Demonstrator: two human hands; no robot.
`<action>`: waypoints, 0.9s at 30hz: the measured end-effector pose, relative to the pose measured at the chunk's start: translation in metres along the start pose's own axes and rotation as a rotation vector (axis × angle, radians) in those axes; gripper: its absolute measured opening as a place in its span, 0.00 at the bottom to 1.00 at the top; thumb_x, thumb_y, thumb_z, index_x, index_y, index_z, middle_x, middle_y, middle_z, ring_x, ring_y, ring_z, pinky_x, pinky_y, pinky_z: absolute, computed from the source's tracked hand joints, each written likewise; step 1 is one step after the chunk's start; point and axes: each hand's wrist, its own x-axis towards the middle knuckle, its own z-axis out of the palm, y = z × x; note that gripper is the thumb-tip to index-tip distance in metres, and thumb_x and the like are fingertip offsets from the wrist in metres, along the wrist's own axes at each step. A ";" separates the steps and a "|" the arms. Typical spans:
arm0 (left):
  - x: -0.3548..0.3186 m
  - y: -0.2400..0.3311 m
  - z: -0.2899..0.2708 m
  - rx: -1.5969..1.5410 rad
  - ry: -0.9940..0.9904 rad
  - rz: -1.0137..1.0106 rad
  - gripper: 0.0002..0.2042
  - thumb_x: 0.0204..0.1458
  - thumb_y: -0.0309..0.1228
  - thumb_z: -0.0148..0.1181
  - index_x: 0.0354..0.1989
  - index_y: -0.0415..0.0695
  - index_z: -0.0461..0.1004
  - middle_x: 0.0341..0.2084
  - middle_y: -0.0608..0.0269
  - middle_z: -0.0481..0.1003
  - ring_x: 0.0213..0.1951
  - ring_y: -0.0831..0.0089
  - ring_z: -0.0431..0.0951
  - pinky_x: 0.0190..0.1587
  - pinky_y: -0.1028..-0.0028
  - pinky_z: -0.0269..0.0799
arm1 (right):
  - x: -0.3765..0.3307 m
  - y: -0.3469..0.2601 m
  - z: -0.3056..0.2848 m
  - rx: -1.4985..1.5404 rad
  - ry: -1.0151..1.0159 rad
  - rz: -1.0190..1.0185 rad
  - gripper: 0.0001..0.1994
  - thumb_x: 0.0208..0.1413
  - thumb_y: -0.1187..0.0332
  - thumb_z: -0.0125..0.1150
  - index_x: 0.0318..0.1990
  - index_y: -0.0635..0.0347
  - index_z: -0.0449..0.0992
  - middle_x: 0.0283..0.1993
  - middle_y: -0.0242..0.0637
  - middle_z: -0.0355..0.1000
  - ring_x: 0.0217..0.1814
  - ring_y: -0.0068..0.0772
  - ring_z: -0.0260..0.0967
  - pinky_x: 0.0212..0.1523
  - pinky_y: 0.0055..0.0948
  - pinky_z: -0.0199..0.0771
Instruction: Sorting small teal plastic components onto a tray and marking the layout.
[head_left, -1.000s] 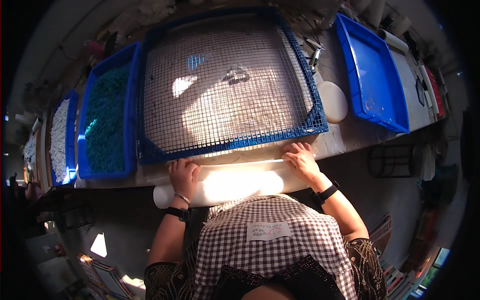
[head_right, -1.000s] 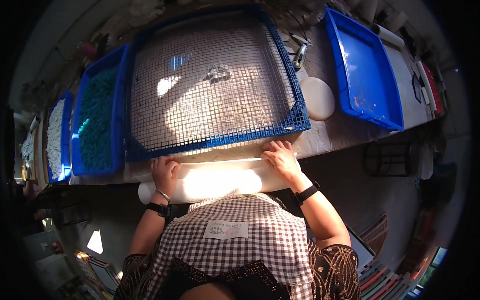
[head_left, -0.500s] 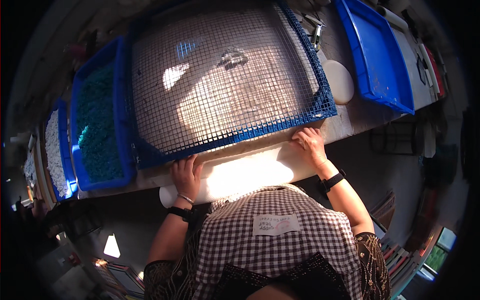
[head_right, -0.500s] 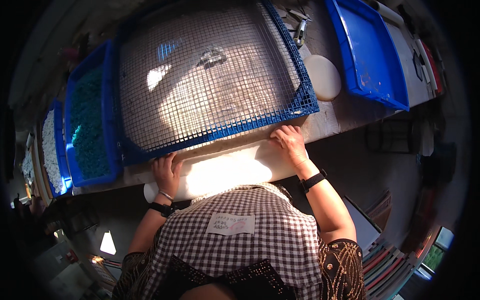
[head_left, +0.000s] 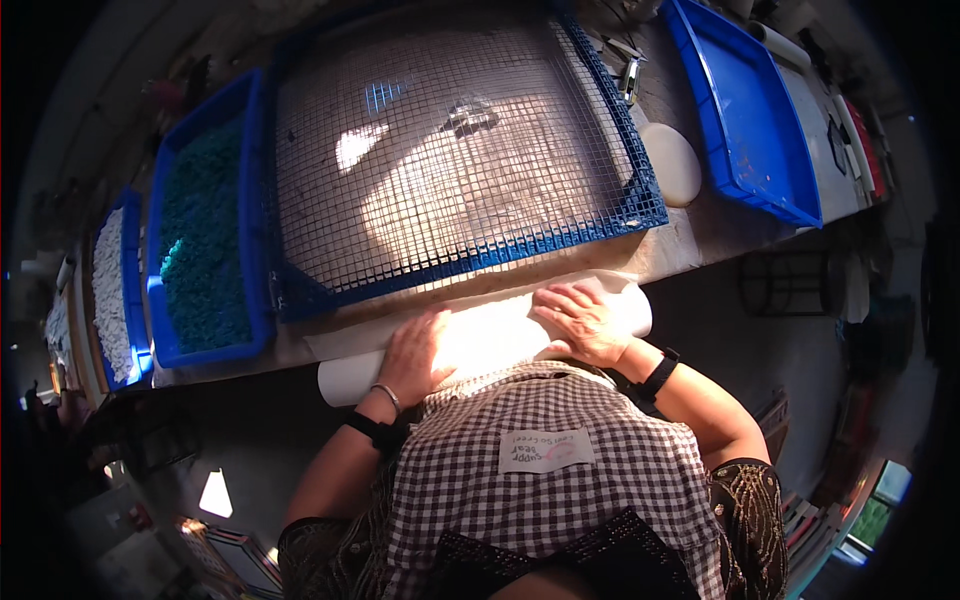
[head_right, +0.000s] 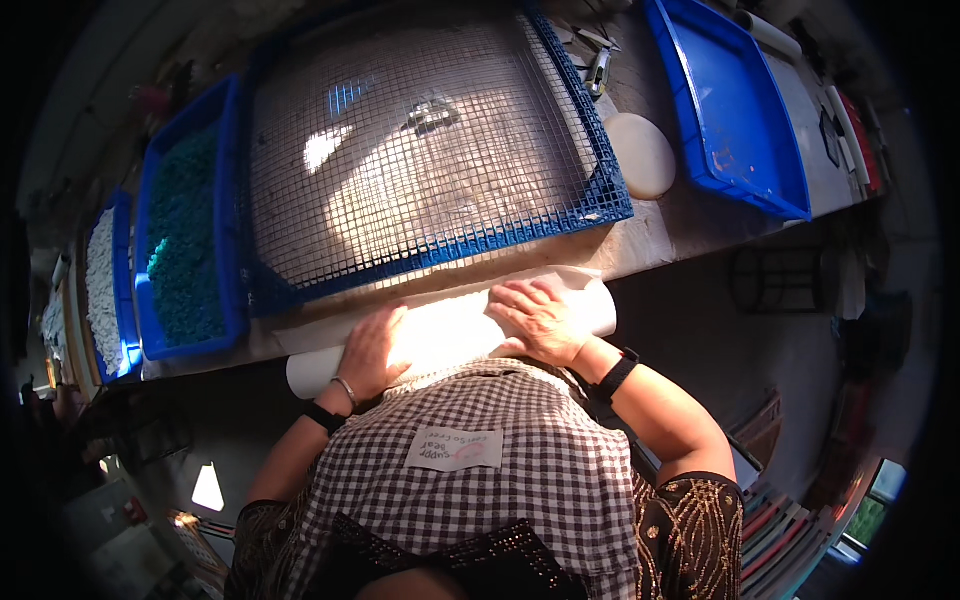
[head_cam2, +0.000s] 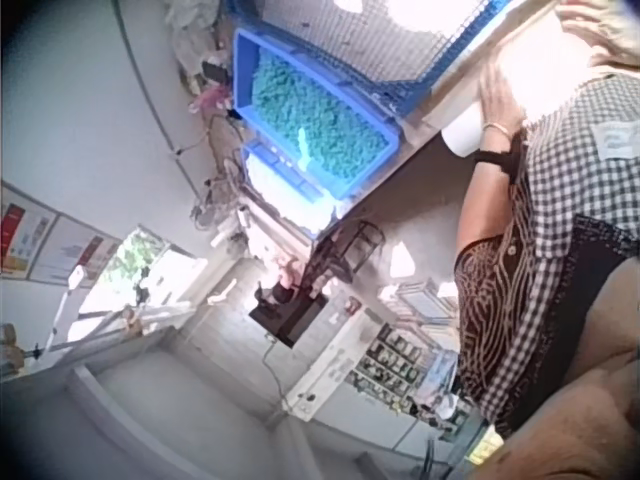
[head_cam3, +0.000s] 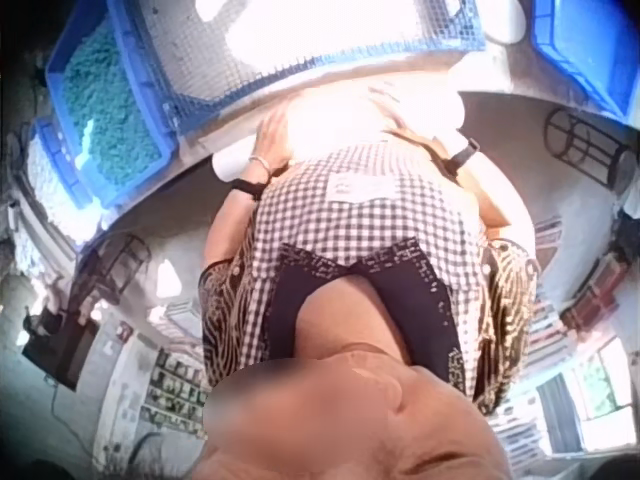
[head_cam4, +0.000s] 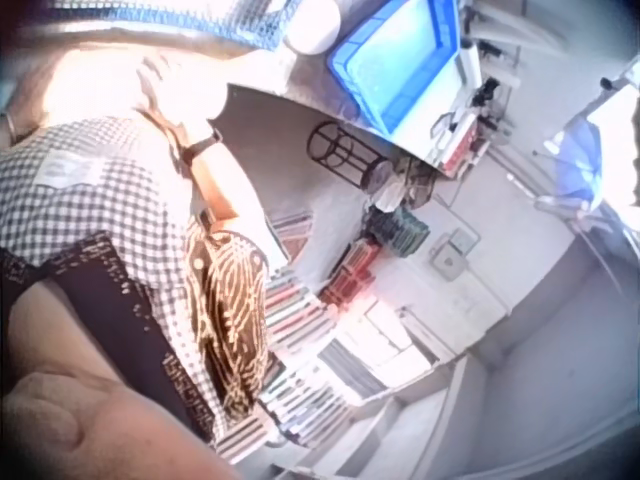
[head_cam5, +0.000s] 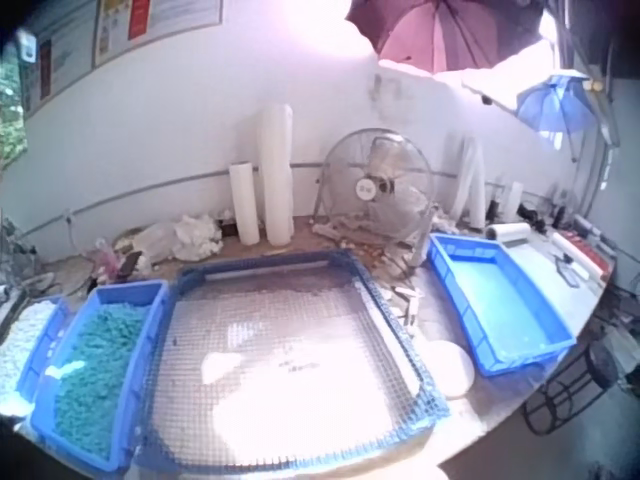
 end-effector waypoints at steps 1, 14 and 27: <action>-0.009 -0.008 -0.011 0.105 -0.050 0.014 0.31 0.48 0.40 0.53 0.60 0.41 0.54 0.60 0.55 0.54 0.61 0.56 0.53 0.60 0.60 0.48 | -0.016 0.011 -0.004 -0.049 0.020 0.097 0.31 0.48 0.47 0.52 0.56 0.55 0.62 0.62 0.37 0.54 0.66 0.40 0.48 0.63 0.42 0.46; -0.097 -0.080 -0.013 0.526 0.275 -0.691 0.28 0.50 0.42 0.51 0.59 0.42 0.56 0.60 0.54 0.55 0.62 0.56 0.52 0.60 0.55 0.47 | -0.030 0.000 0.016 -0.189 0.123 0.418 0.30 0.52 0.49 0.49 0.58 0.55 0.59 0.64 0.38 0.53 0.67 0.42 0.45 0.63 0.49 0.39; -0.172 -0.096 0.002 0.047 0.449 -0.883 0.35 0.44 0.56 0.56 0.52 0.38 0.64 0.54 0.47 0.62 0.56 0.54 0.61 0.55 0.62 0.59 | -0.088 0.081 0.033 -0.038 0.504 0.598 0.25 0.54 0.57 0.55 0.56 0.62 0.62 0.60 0.45 0.56 0.61 0.41 0.54 0.59 0.34 0.55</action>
